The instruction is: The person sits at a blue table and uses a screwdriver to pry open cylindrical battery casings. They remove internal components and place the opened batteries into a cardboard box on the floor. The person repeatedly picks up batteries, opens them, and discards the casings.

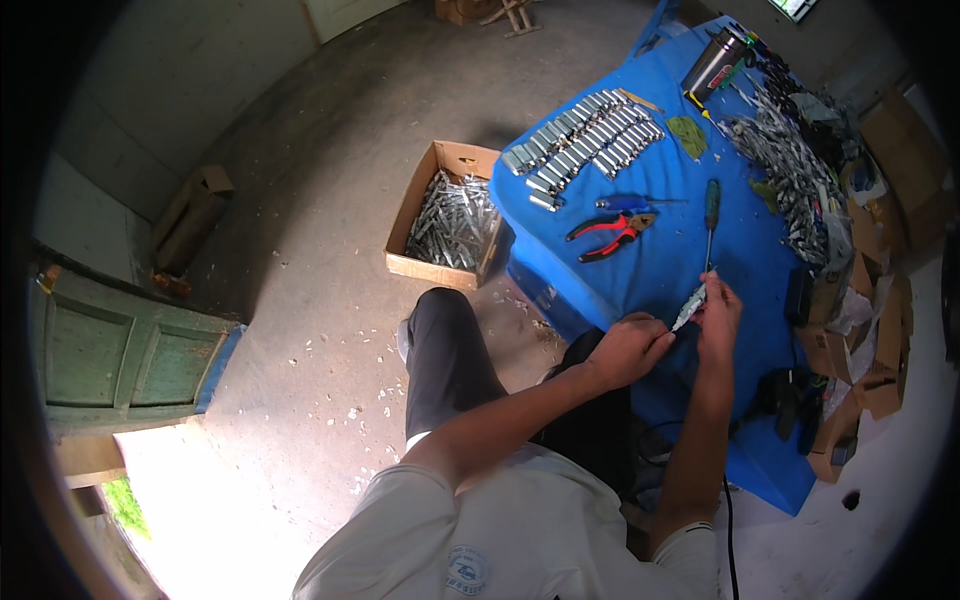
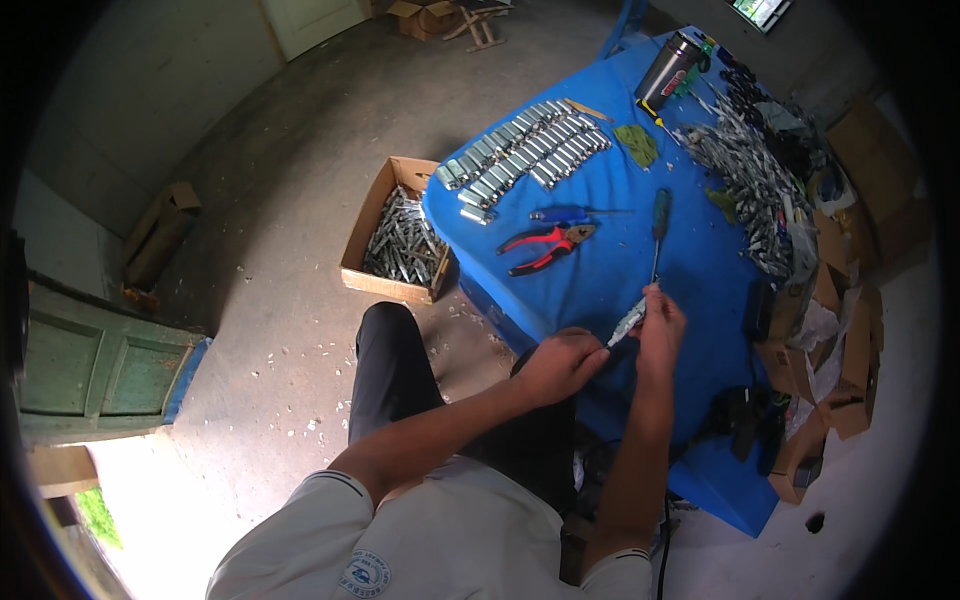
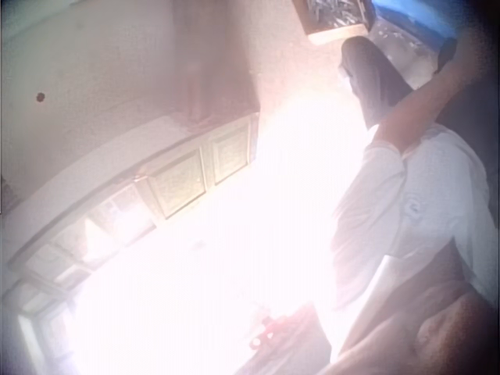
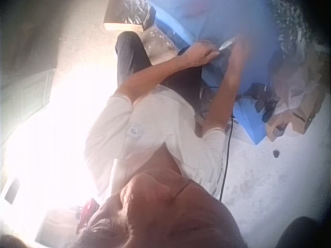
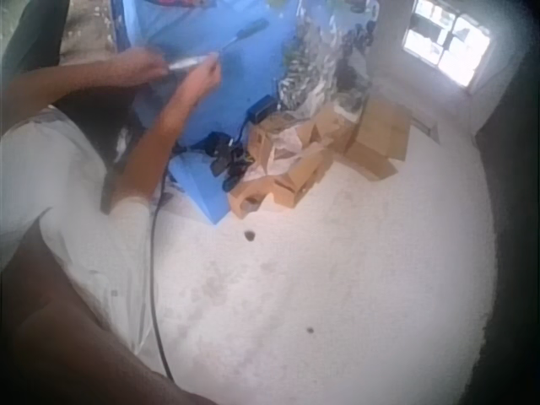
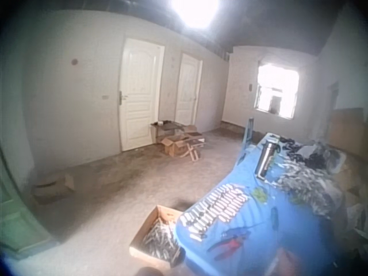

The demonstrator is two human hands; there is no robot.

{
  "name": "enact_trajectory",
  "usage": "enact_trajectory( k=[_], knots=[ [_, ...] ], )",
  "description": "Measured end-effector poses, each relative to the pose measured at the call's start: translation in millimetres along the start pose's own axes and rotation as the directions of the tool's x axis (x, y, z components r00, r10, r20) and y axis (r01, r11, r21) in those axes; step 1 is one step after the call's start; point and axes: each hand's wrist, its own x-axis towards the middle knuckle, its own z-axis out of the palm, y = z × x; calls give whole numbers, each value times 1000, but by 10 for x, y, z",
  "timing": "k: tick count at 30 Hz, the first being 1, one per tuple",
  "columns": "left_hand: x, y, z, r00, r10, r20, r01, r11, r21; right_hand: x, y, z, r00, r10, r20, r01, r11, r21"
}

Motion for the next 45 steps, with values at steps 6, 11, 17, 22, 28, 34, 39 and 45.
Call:
enact_trajectory(
  k=[6,11,17,22,28,34,39,45],
  knots=[
    [33,74,-55,981,-195,25,196,979,-61,-161,-61,88,999,-7,41,6,1000,18],
    [49,113,-59,974,-226,22,228,970,-82,-306,-189,142,999,-42,29,41,999,36],
    [39,116,-50,962,-269,33,271,952,-141,-466,-307,215,987,-148,-62,148,989,4],
    [43,134,-59,963,-268,34,270,959,-81,-533,-279,222,967,-250,-47,249,968,-16],
    [17,93,-9,977,-211,12,211,977,-12,-555,-260,224,953,-302,-15,302,953,-21],
    [9,104,-15,981,-196,11,196,980,-17,-543,-232,176,965,-263,10,264,965,-9],
    [7,109,-19,983,-182,27,182,983,3,-578,-277,180,959,-281,37,282,959,-24],
    [5,90,2,989,-150,7,150,989,1,-549,-279,110,940,-319,118,329,941,-78]
  ],
)
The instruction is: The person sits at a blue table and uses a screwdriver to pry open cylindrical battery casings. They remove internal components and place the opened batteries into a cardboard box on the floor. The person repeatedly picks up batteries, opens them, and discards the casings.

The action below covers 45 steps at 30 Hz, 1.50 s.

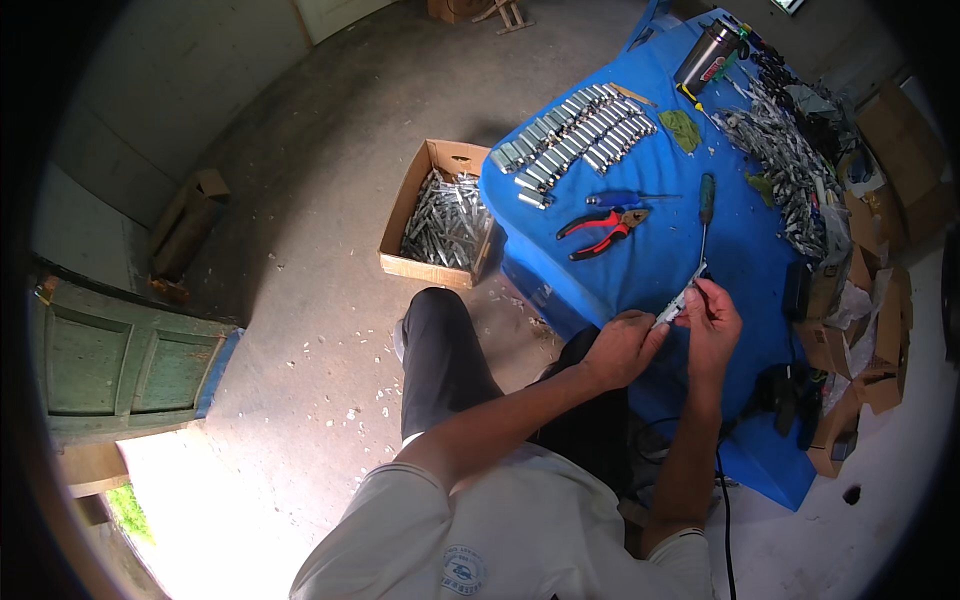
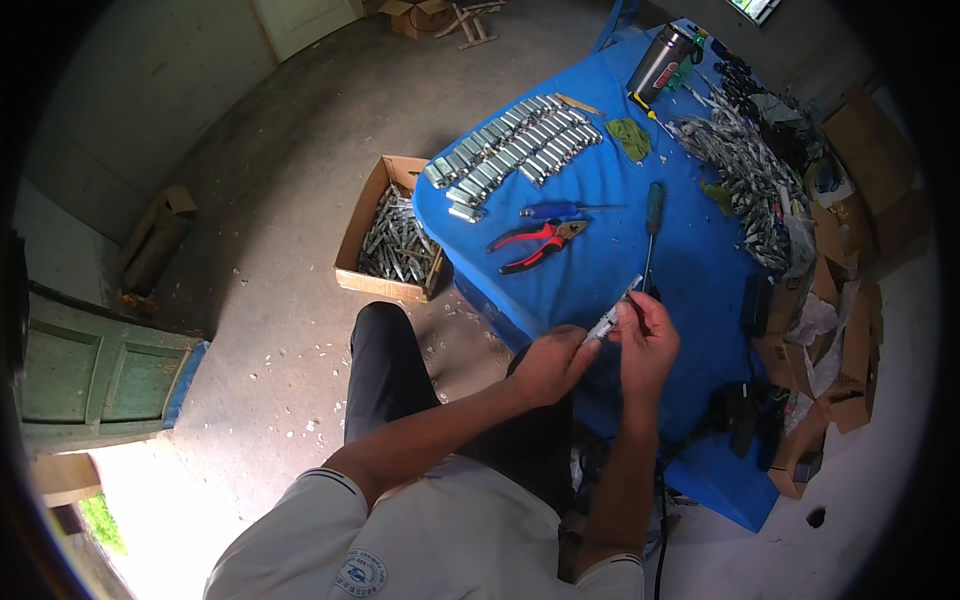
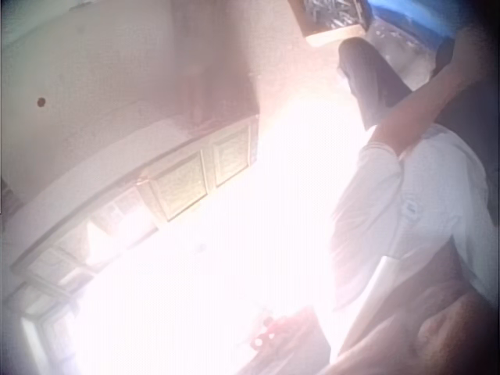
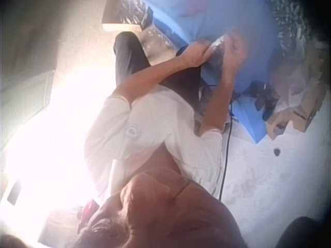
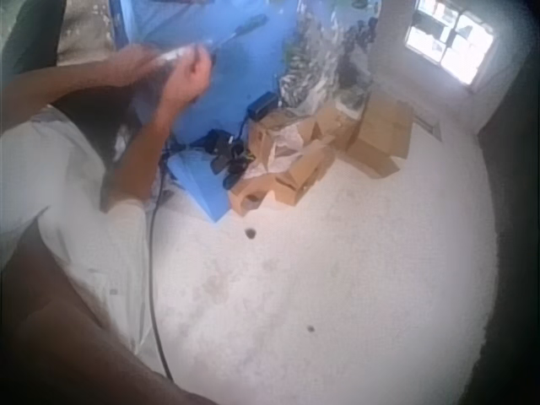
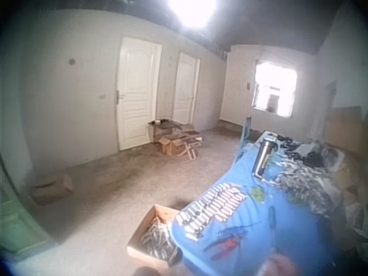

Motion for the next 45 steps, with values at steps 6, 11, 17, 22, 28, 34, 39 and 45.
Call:
enact_trajectory(
  k=[6,11,17,22,28,34,39,45],
  knots=[
    [21,27,-40,997,-45,55,45,999,3,-44,50,-60,999,12,-46,-12,1000,-4],
    [5,21,-27,1000,-10,30,9,1000,27,-124,61,-66,998,-12,-64,11,1000,-14],
    [-10,-28,23,999,32,16,-33,999,42,-161,48,-125,996,30,-88,-30,1000,0],
    [10,149,-20,995,-70,68,62,992,112,-132,375,-217,998,-31,-51,31,1000,-3],
    [57,38,-3,987,-82,138,49,973,228,-74,338,-147,993,-8,-119,13,999,46],
    [25,-19,93,992,7,124,-58,910,411,-149,373,-224,989,-19,-143,17,1000,-18],
    [0,25,109,965,39,260,-165,860,483,-290,512,-230,969,-89,-229,88,996,-16],
    [17,-5,94,949,129,289,-249,870,426,-292,470,-231,970,-65,-236,55,997,-47]
  ],
)
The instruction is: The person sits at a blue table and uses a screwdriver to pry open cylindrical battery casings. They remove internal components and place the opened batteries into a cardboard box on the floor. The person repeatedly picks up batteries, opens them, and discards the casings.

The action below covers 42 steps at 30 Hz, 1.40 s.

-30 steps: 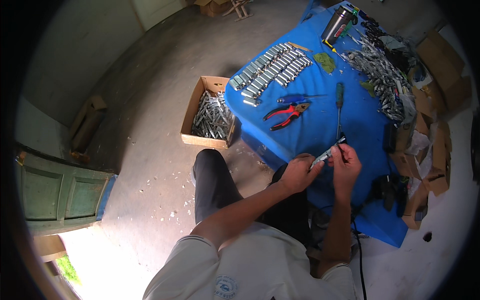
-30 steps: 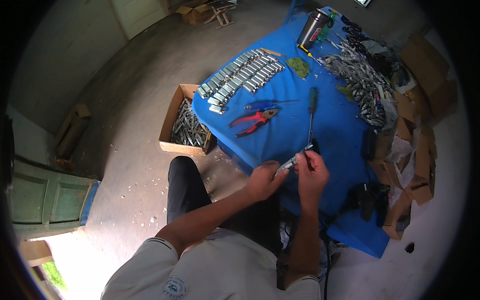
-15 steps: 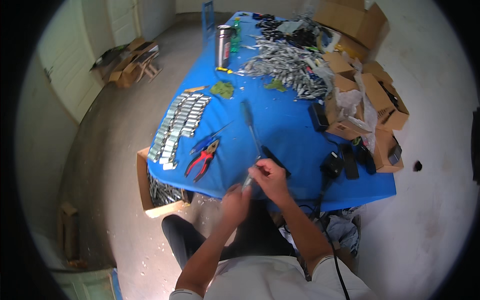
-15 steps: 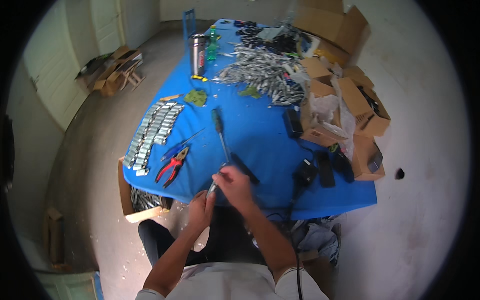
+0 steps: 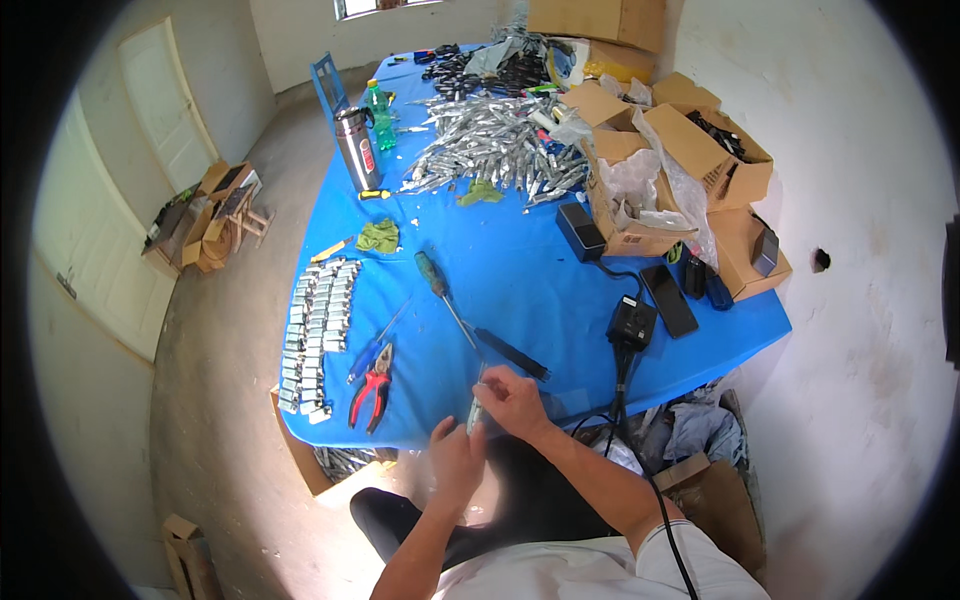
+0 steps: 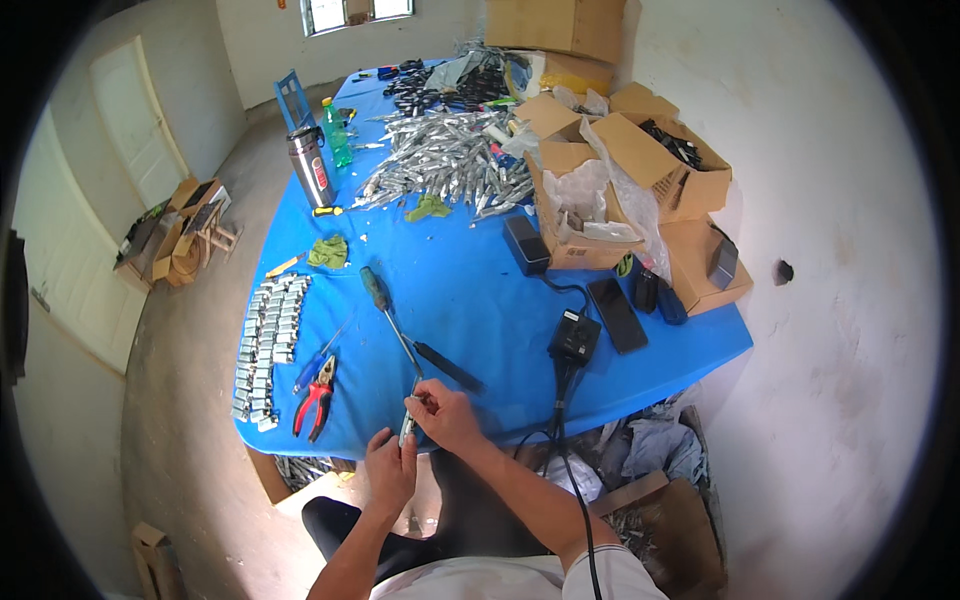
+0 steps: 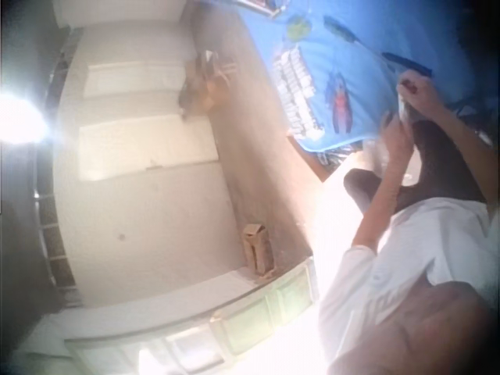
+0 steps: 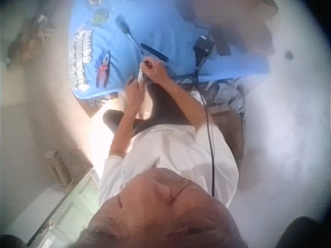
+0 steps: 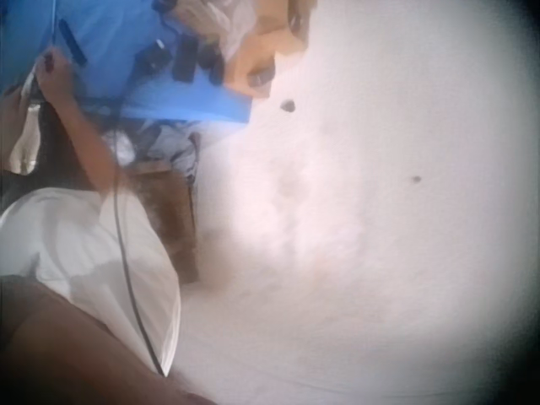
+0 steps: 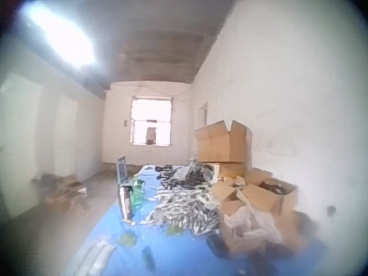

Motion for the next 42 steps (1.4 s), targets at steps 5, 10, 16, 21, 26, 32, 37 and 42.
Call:
enact_trajectory(
  k=[5,10,16,21,26,32,37,42],
  knots=[
    [-20,-37,-96,988,-89,123,83,995,57,23,-8,1,1000,-26,10,26,999,23],
    [54,26,-149,969,-105,223,101,994,31,33,93,-29,1000,0,24,-1,999,48],
    [-58,-110,107,998,-65,-13,66,993,99,35,61,-45,999,-22,-36,27,989,146],
    [30,204,137,987,-158,-38,160,986,46,51,229,21,999,-26,-44,32,989,143],
    [29,233,180,988,-142,-56,150,972,181,66,168,-11,999,36,5,-36,994,104],
    [128,410,197,976,-198,-93,212,959,189,84,203,-4,998,52,40,-57,988,140],
    [207,381,120,976,-218,11,211,954,215,79,184,-93,964,256,77,-267,941,208],
    [376,274,37,960,-268,84,255,957,136,85,143,-145,949,316,-11,-294,896,332]
  ],
)
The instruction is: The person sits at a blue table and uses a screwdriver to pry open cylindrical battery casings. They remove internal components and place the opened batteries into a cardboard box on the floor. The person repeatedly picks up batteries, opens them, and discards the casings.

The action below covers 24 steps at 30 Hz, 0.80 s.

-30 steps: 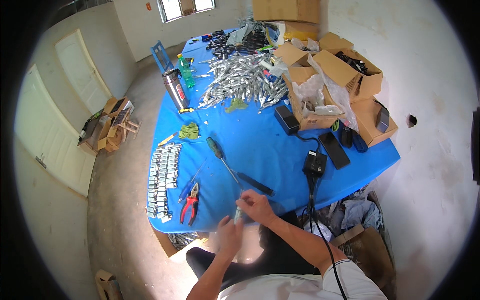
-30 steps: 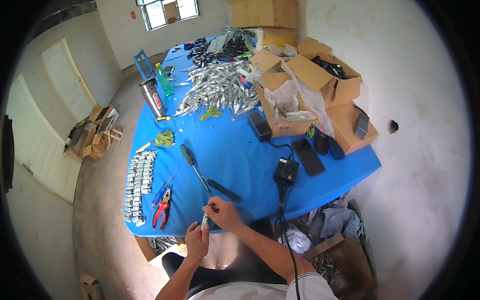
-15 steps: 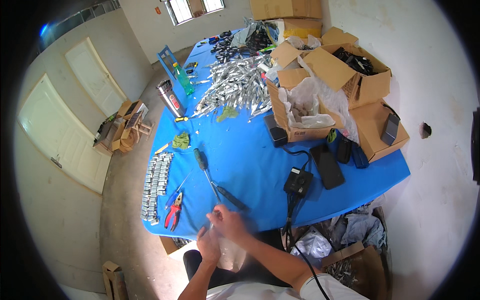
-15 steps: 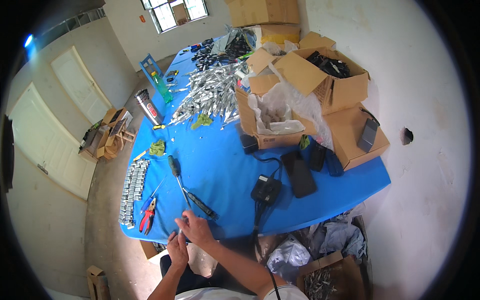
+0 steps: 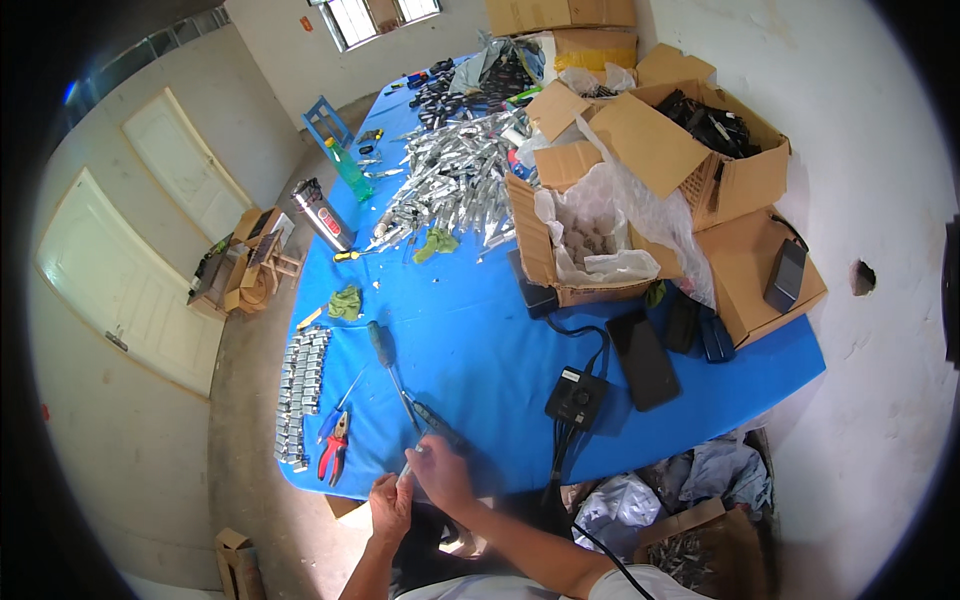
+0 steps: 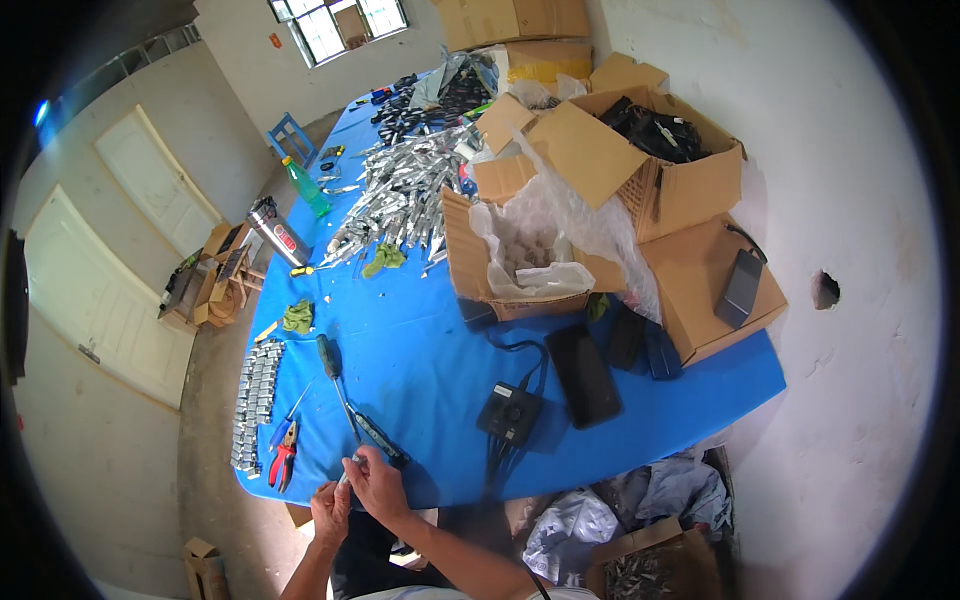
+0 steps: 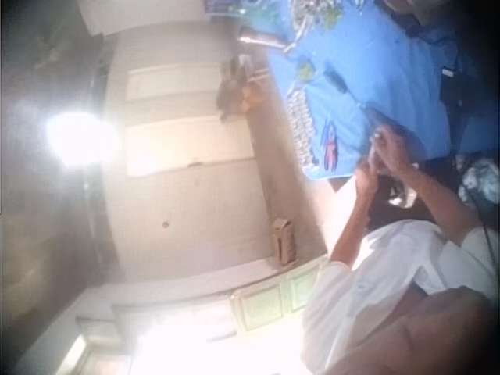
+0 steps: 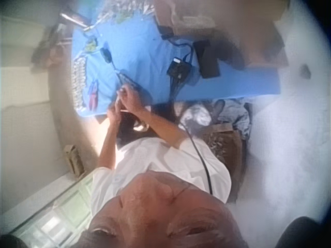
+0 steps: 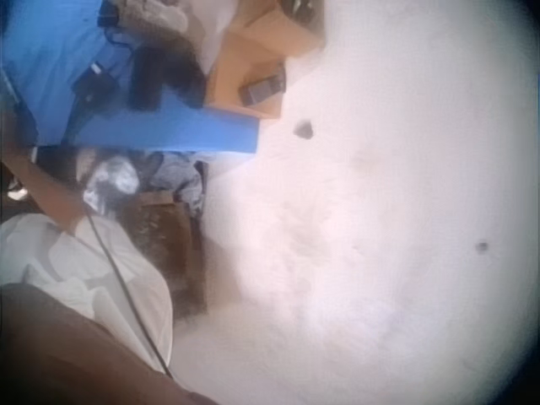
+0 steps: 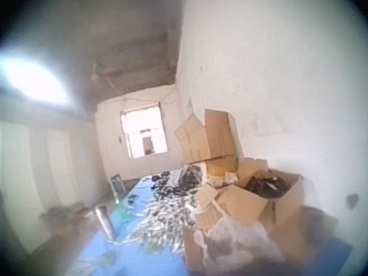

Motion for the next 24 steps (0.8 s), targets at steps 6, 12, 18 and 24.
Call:
enact_trajectory(
  k=[6,12,18,24],
  knots=[
    [310,-119,-56,996,18,85,-13,999,-53,-17,51,57,991,3,-134,11,994,105],
    [495,-223,-107,986,81,149,-68,994,-88,-41,-9,84,977,170,-127,-141,967,211],
    [377,-270,65,975,217,-55,-219,976,-24,-33,-83,83,981,136,-136,-120,986,116],
    [346,-255,32,962,268,-60,-271,961,-61,-30,27,64,992,67,-106,-59,996,73]
  ],
)
